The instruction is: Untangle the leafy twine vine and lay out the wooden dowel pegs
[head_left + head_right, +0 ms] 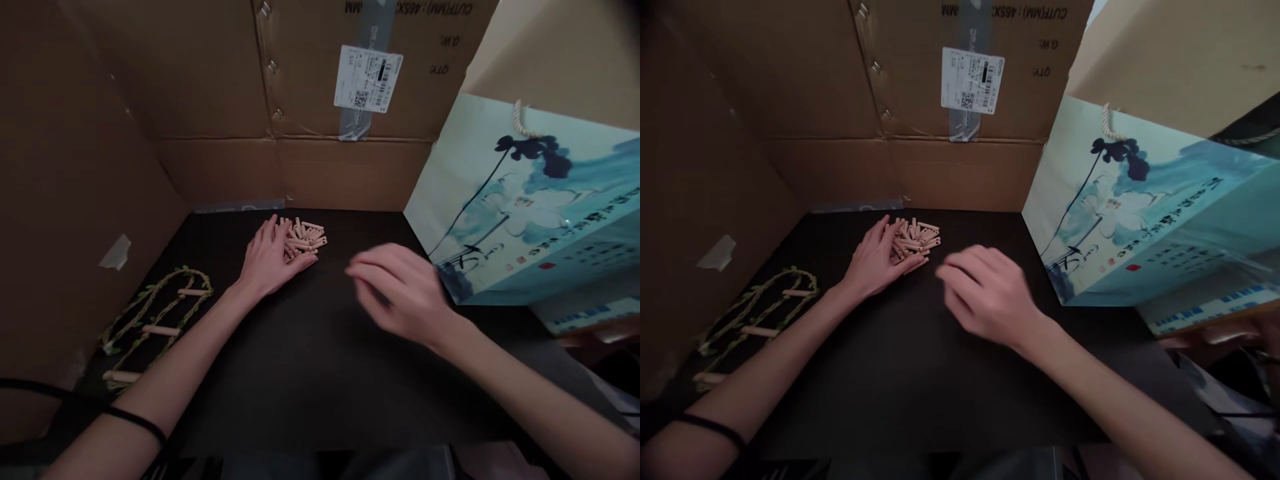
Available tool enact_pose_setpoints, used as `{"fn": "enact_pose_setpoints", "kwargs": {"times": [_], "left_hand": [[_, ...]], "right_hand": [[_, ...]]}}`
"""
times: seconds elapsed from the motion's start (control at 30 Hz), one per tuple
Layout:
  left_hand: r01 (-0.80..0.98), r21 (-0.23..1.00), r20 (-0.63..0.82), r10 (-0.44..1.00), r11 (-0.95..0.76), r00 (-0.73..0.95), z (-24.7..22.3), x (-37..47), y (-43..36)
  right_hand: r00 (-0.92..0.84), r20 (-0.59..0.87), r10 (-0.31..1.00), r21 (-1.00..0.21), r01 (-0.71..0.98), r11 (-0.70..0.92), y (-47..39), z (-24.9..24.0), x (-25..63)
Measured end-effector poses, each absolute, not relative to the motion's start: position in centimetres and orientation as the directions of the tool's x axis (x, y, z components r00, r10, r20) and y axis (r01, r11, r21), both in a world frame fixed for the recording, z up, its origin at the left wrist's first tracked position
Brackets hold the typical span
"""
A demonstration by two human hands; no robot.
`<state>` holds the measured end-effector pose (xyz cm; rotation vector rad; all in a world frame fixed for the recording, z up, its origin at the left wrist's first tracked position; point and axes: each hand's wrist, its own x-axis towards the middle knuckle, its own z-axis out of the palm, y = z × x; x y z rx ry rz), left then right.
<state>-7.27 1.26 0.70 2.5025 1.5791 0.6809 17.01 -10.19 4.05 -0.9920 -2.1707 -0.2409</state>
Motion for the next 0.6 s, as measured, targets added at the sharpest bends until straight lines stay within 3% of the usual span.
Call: {"fn": "enact_pose_setpoints", "kwargs": {"times": [0.1,0.17,0.27,0.47,0.6], "left_hand": [[0.798,0.341,0.295,0.863,-0.497,0.411,0.7,-8.4,1.9],[0.789,0.34,0.207,0.859,-0.512,0.468,0.3,-9.0,2.3],[0.779,0.312,0.126,0.836,-0.544,0.534,-0.4,-9.0,2.5],[0.747,0.292,0.173,0.801,-0.597,0.573,-0.9,-7.7,1.7],[0.608,0.325,0.267,0.687,-0.724,0.675,-1.0,-7.4,1.6]], "right_hand": [[-0.456,0.553,0.697,-0.21,0.733,0.646,-4.6,2.5,13.5],[-0.378,0.394,0.838,-0.353,0.78,0.517,-0.4,1.4,11.6],[-0.305,0.228,0.925,-0.45,0.809,0.378,3.6,-0.1,10.6],[-0.33,0.362,0.872,-0.43,0.77,0.47,2.2,-2.1,12.7],[-0.274,0.421,0.865,-0.509,0.717,0.475,-1.2,-2.1,14.0]]}}
